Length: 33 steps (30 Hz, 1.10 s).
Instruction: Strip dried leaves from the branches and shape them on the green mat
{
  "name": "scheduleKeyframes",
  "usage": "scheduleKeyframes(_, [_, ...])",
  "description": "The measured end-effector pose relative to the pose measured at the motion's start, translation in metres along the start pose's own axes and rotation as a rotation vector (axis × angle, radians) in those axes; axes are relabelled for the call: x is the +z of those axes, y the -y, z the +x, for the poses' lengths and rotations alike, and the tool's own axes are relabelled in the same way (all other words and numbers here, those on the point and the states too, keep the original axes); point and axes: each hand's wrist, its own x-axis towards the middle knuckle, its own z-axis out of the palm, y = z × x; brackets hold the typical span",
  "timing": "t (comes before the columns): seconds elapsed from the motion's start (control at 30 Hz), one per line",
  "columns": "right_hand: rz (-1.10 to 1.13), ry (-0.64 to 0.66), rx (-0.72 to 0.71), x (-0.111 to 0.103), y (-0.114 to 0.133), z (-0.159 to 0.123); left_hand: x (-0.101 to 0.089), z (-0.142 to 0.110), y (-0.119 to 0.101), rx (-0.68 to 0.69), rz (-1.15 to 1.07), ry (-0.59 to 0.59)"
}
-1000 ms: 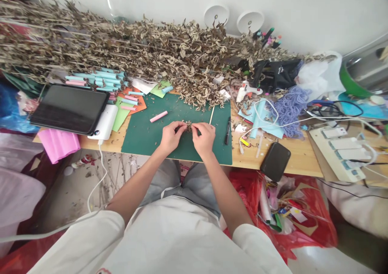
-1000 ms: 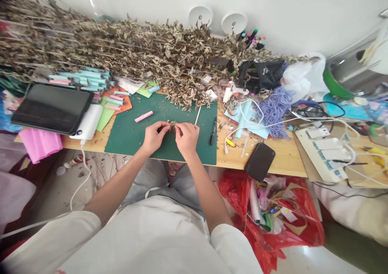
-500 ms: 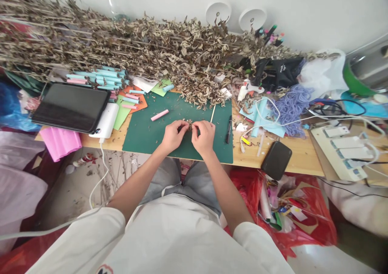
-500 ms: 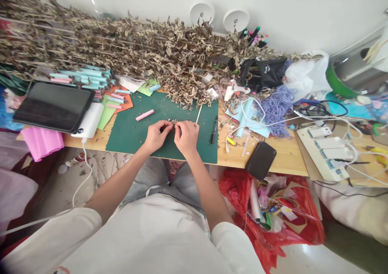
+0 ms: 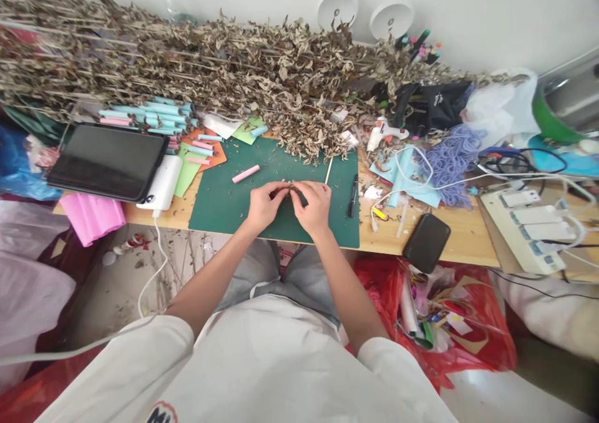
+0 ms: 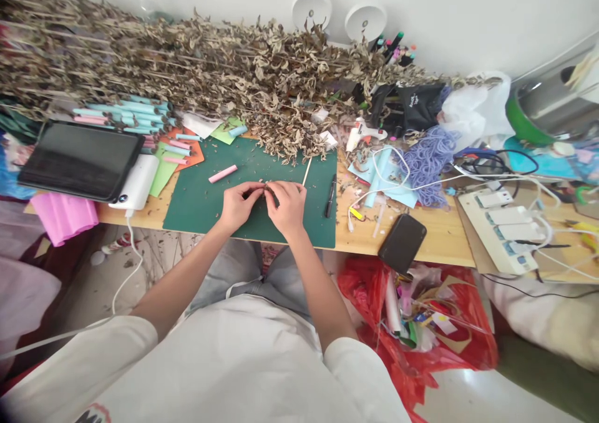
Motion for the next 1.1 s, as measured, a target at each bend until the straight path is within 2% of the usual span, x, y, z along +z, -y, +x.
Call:
scheduleKeyframes(0.23, [0.014, -0.020, -0.036, 0.0021, -0.0023, -0.0004, -0.0012, -0.0011, -0.0058, 0.014, 0.027, 0.014])
scheduleKeyframes(0.33, [-0.019, -0.012, 0.004, 0.0015, -0.0017, -0.0011, -0.0021, -0.0010, -0.0080, 0.031, 0.092, 0.028])
scheduleKeyframes(0.5, [-0.041, -0.056, 0.090, 0.0007, -0.0027, -0.0002, -0.0016, -0.0001, -0.0045, 0.029, 0.059, 0.002])
scheduleKeyframes(0.73, [-0.026, -0.022, 0.060, -0.0017, 0.0008, 0.0007, -0.0030, 0.0012, -0.0035, 0.149, 0.014, 0.000])
scheduleKeyframes(0.93, [-0.014, 0.014, 0.005, -0.0016, 0.0013, 0.0004, -0.0031, 0.0000, -0.0025, 0.112, 0.044, 0.000])
scheduleKeyframes(1.1, [-0.050, -0.012, 0.037, 0.0015, -0.0036, -0.0005, -0.0015, -0.0010, -0.0018, 0.076, 0.034, -0.016])
